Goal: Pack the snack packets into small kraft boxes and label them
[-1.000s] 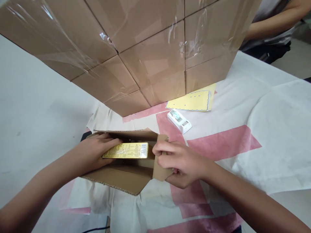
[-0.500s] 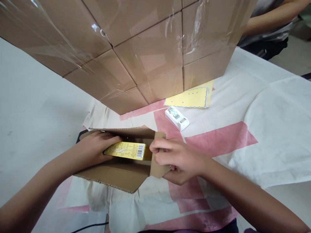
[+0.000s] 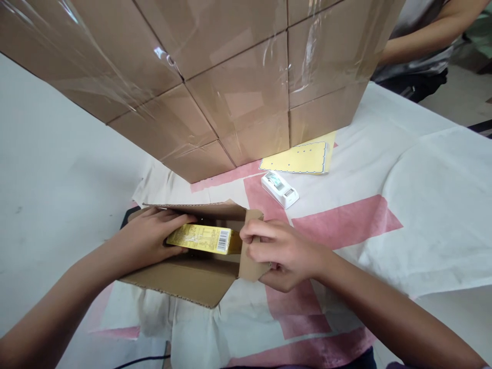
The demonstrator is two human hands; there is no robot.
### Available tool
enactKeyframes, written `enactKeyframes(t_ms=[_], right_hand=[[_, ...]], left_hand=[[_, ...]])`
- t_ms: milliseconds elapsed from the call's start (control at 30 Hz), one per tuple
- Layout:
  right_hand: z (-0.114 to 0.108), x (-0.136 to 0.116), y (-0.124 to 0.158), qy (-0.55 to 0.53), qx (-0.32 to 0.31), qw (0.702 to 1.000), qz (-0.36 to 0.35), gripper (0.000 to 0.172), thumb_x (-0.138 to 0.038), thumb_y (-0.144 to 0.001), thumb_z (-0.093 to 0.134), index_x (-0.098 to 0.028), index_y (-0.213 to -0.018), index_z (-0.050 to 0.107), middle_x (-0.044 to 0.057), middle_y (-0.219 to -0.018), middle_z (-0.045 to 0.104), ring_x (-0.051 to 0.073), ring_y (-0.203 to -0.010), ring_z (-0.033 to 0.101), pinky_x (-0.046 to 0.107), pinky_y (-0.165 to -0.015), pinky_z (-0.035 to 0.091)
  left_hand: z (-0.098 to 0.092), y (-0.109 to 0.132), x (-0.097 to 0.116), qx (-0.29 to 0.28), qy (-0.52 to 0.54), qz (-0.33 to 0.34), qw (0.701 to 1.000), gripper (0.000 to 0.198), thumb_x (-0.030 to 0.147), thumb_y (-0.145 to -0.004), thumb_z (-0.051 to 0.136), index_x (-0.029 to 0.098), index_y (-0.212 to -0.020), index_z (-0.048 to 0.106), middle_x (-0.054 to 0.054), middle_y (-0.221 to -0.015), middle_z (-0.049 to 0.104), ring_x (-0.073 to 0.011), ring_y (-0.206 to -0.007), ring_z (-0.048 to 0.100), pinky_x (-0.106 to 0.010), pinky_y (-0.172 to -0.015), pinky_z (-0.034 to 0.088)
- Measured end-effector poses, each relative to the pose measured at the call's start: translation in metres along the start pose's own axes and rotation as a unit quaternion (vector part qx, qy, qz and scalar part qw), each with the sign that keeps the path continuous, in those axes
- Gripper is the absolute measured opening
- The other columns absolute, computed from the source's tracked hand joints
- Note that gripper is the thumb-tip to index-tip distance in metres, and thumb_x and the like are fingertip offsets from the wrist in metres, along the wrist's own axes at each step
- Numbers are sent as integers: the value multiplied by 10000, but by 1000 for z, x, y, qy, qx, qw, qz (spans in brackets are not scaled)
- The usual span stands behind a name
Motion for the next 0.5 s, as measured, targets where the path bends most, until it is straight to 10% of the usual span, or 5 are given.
enactKeyframes(t_ms=[133, 300, 500], right_hand=[[-7, -4, 1, 34, 46, 998, -11, 175, -93, -738, 542, -225, -850, 514, 60, -953, 532, 148, -664, 467, 298, -527, 376], [-18, -2, 9, -5, 164, 986, -20, 275, -182, -806, 564, -210, -1073, 625, 129, -1242, 503, 200, -855, 604, 334, -582, 518], [-9, 2, 5, 15, 87, 995, -42, 477, -447, -964, 554, -193, -1365, 597, 152, -1276, 558, 277, -1047, 641, 443, -790, 591]], left_hand=[[-16, 19, 1, 74, 75, -13, 994, 558, 597, -877, 678, 313, -1353, 615, -65, -1261, 739, -321, -1126, 680, -468, -947, 513], [-16, 53, 1, 224, 191, -8, 956, 288, 411, -944, 665, 309, -1213, 659, -26, -1233, 740, -265, -1146, 676, -464, -1039, 485], [33, 98, -4, 538, 403, -137, 728, 275, 428, -1035, 420, 319, -1089, 667, -38, -1262, 678, -281, -1286, 608, -578, -1143, 470]])
Point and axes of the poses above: each hand's wrist, its own y-axis away from the middle knuckle, its own z-axis out of the palm, x = y × z, the point moved 6 cm from there along -y, towards the middle knuckle
